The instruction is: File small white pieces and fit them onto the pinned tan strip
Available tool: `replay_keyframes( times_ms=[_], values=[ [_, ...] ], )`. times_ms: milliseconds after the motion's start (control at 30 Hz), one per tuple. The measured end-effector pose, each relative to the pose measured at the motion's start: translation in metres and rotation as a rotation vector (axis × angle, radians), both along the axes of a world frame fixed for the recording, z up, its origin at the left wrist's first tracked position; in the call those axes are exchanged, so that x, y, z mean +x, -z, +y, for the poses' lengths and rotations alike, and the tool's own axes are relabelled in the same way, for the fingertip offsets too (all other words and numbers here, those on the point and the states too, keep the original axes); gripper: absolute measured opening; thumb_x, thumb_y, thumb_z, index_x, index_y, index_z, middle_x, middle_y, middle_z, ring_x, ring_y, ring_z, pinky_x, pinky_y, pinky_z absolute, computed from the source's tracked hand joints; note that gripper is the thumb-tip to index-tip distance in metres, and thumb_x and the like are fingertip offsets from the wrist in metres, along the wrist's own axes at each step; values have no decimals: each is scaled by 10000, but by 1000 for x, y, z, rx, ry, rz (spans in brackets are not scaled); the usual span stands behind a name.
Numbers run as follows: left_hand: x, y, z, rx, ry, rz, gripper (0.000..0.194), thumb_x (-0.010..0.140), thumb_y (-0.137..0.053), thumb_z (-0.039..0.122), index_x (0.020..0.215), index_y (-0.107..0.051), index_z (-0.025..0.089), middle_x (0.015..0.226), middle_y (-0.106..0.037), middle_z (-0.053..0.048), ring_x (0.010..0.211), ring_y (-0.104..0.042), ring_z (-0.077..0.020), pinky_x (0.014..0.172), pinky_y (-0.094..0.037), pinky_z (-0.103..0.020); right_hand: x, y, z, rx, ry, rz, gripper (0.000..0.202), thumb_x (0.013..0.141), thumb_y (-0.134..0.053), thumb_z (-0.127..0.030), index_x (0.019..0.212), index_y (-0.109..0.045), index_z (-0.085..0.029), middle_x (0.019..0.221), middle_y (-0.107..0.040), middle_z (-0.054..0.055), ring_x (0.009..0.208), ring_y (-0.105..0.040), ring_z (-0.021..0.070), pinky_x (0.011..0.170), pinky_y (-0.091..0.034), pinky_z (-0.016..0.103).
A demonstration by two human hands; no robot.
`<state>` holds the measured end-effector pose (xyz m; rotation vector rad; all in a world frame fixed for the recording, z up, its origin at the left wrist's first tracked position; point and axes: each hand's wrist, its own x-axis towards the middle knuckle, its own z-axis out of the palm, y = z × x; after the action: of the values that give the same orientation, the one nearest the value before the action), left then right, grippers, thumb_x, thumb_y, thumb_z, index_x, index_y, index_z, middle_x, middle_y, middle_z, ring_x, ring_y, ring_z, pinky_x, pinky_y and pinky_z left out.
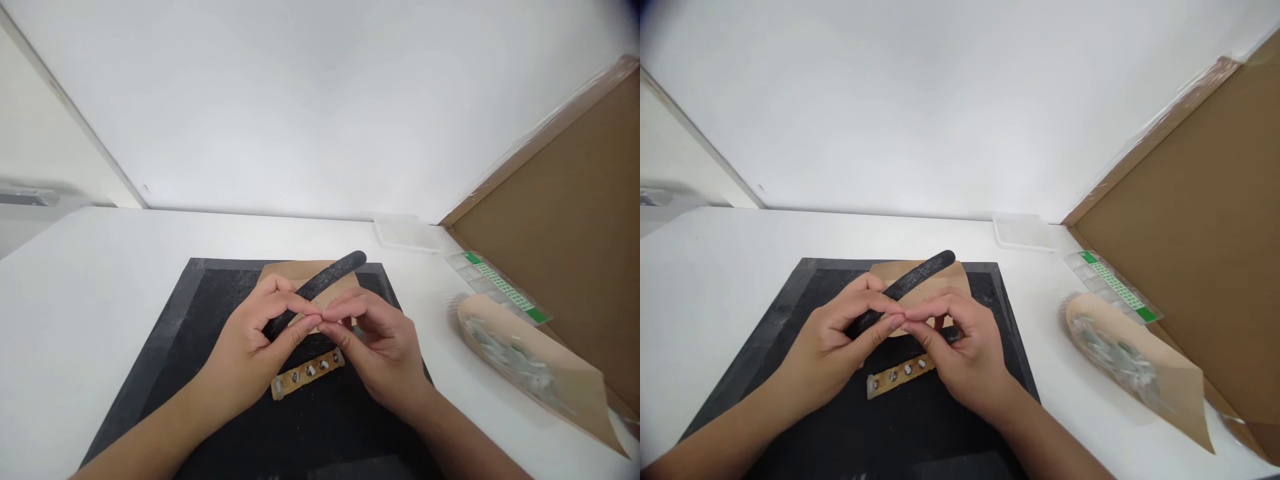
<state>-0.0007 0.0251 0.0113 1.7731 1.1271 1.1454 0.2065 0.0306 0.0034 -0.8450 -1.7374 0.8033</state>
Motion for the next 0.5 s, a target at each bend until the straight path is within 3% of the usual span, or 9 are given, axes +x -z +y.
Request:
replay_keyframes(
  times_ms=[100,167,300,367,433,500],
  values=[
    [0,4,1,9,5,45,157,1049,-633,307,1032,-789,302,969,-671,-11,944,-646,-169,891,-548,-298,2,3,1,-49,14,-25,123,984,-733,-177,1066,-763,-263,959,-756,16,835,-685,151,745,-560,304],
    [-1,7,1,11,3,98,209,1077,-581,311,1199,-748,337,1111,-709,-8,1047,-671,-176,955,-541,-312,4,4,3,-54,58,-48,118,989,-732,-201,1084,-754,-267,956,-749,12,841,-683,152,753,-555,302],
    [-1,11,-2,-4,-142,202,485,1081,-564,360,1558,-478,340,1335,-684,-51,1213,-671,-232,984,-568,-367,4,3,7,9,157,-85,75,987,-734,-202,1038,-734,-257,928,-734,4,816,-675,148,747,-558,298],
    [0,10,-4,14,-144,236,491,1079,-560,373,1560,-487,303,1308,-702,-71,1196,-687,-251,974,-583,-384,1,2,8,89,173,-124,97,993,-712,-166,1030,-728,-255,943,-740,10,852,-693,158,777,-572,311],
    [2,6,-6,40,-87,244,401,1081,-548,361,1475,-594,300,1301,-716,-71,1164,-703,-247,981,-588,-378,-2,1,9,186,186,-173,120,992,-697,-133,1005,-718,-250,950,-742,16,878,-706,167,780,-581,318],
    [4,1,-7,12,-37,202,337,1082,-541,346,1391,-672,319,1270,-728,-53,953,-749,-191,851,-620,-316,-5,2,9,271,203,-221,131,987,-694,-110,973,-698,-241,938,-734,20,869,-706,167,754,-580,314]
  ],
)
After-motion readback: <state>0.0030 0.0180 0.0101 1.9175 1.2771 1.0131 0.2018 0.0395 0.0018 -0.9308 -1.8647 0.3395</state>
